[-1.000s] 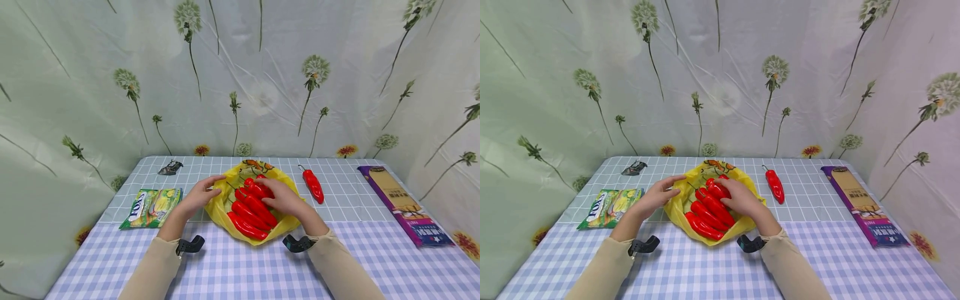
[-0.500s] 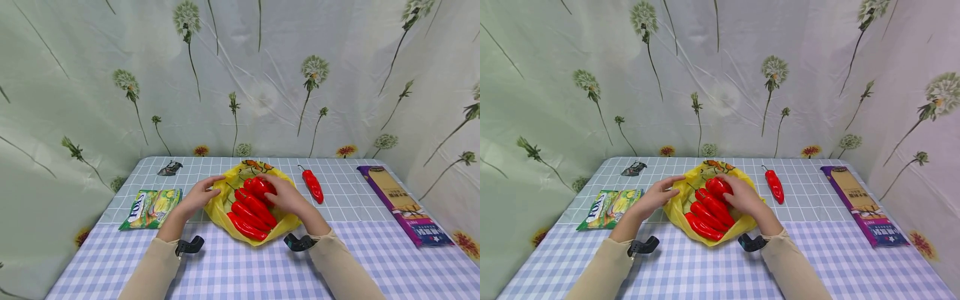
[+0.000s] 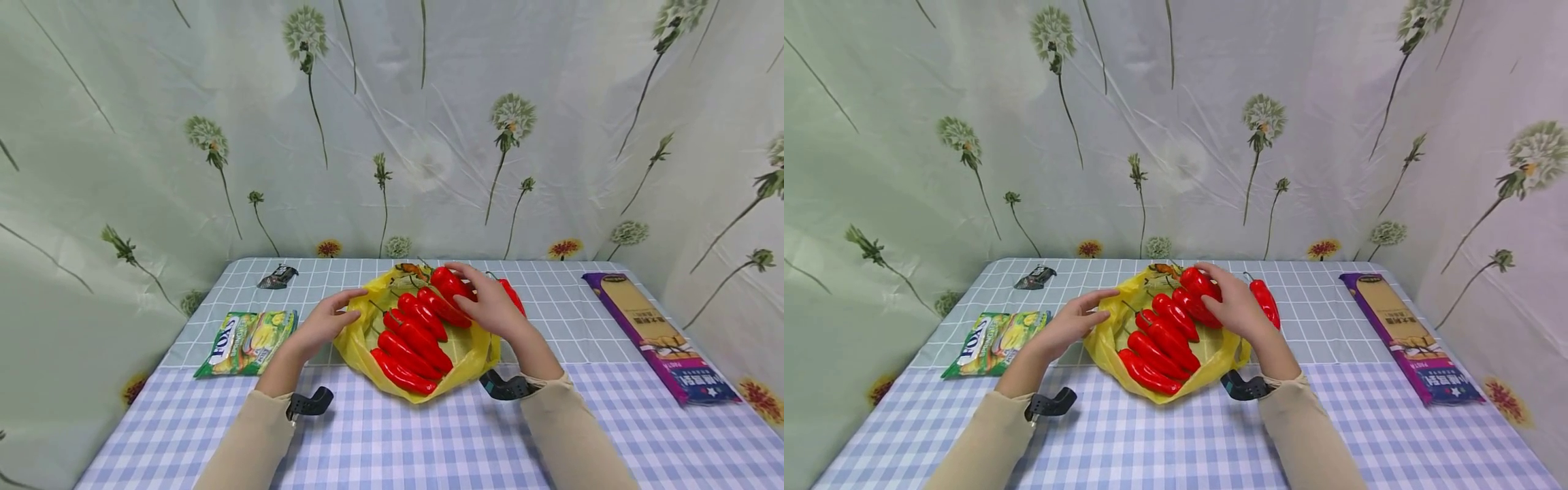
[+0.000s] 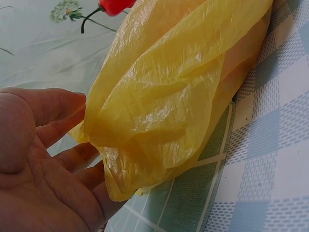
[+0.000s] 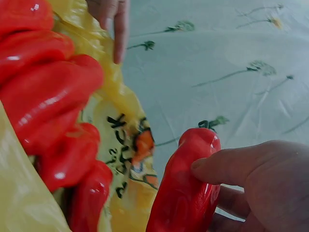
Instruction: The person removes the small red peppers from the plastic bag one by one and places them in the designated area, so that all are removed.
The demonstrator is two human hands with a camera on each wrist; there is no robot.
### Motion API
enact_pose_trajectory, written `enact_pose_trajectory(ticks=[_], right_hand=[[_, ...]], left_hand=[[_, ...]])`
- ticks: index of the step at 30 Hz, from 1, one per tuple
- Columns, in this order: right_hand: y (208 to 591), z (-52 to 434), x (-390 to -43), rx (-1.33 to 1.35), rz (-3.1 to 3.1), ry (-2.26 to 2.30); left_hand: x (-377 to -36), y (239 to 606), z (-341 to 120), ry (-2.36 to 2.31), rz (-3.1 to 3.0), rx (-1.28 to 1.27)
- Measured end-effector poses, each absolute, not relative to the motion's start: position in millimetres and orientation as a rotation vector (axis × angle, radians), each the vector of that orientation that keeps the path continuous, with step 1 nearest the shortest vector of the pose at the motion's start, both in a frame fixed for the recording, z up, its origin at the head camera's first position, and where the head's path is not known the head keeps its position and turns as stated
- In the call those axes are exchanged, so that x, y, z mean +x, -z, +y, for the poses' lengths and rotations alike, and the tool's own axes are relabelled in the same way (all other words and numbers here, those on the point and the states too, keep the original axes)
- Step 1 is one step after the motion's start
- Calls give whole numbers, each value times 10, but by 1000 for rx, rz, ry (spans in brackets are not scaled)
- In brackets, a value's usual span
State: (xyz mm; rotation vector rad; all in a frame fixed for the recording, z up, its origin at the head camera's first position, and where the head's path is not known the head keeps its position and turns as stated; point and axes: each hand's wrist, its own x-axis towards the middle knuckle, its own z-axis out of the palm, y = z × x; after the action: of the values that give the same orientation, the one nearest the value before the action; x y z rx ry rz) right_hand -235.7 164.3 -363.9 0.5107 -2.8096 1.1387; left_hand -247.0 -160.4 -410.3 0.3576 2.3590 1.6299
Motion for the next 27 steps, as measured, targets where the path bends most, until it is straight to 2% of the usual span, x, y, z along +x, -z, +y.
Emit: enact_pose_trajectory(ticks=[13,27], right_hand=[[3568,1898,-2407,339,-2740,-1208],[3582,2212,-2463,42,-2743,-1254]], left_hand=[[-2479,4118,-1598,-1618,2363,347],[-2469,4111,-1604,-1617,2358,327]])
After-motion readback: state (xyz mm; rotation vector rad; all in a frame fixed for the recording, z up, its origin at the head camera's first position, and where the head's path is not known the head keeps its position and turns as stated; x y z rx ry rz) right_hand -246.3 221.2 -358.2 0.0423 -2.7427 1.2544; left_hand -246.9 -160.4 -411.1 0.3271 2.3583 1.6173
